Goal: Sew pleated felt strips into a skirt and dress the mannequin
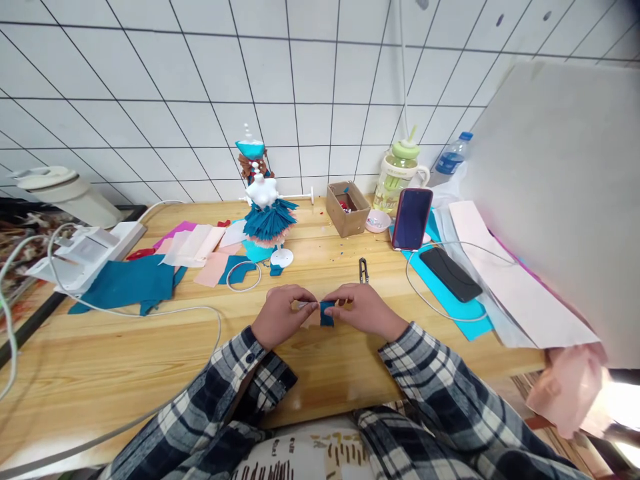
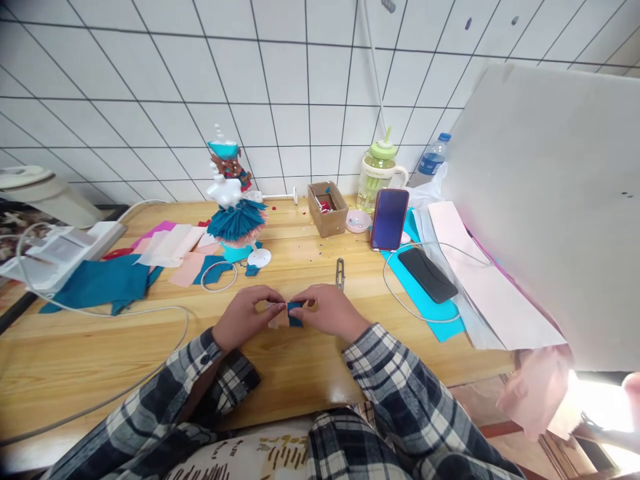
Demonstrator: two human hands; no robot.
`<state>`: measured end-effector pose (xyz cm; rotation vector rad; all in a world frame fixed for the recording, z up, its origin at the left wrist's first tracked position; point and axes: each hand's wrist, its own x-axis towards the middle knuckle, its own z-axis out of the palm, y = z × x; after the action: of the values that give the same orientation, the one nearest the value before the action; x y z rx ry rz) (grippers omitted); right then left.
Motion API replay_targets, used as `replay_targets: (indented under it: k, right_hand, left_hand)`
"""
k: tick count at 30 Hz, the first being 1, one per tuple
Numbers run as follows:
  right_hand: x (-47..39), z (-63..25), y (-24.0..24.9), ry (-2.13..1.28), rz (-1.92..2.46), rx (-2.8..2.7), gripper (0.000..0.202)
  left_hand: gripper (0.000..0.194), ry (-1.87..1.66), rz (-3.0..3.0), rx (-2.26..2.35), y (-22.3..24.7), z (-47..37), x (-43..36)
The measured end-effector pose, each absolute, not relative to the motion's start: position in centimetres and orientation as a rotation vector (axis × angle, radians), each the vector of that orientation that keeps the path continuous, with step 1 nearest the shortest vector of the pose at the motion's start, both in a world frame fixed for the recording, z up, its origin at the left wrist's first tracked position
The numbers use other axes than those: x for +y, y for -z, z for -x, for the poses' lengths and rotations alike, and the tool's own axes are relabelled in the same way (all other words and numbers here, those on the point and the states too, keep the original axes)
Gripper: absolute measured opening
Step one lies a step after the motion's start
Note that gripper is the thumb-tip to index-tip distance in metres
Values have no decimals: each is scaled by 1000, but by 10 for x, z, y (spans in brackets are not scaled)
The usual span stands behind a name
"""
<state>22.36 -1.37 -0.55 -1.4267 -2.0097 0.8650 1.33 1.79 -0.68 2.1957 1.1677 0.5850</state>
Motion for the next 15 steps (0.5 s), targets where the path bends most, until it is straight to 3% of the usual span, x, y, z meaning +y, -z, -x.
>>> replay_targets:
  k: [8, 15]
  right_hand:
    - [16, -230, 29, -1134, 1575, -1907, 12]
    - [19, -232, 53, -786, 1549, -2084, 12]
  left_hand:
    - [21, -428, -2170, 1180, 16, -14, 36]
    - [9, -373, -2402, 1225, 29, -16, 41]
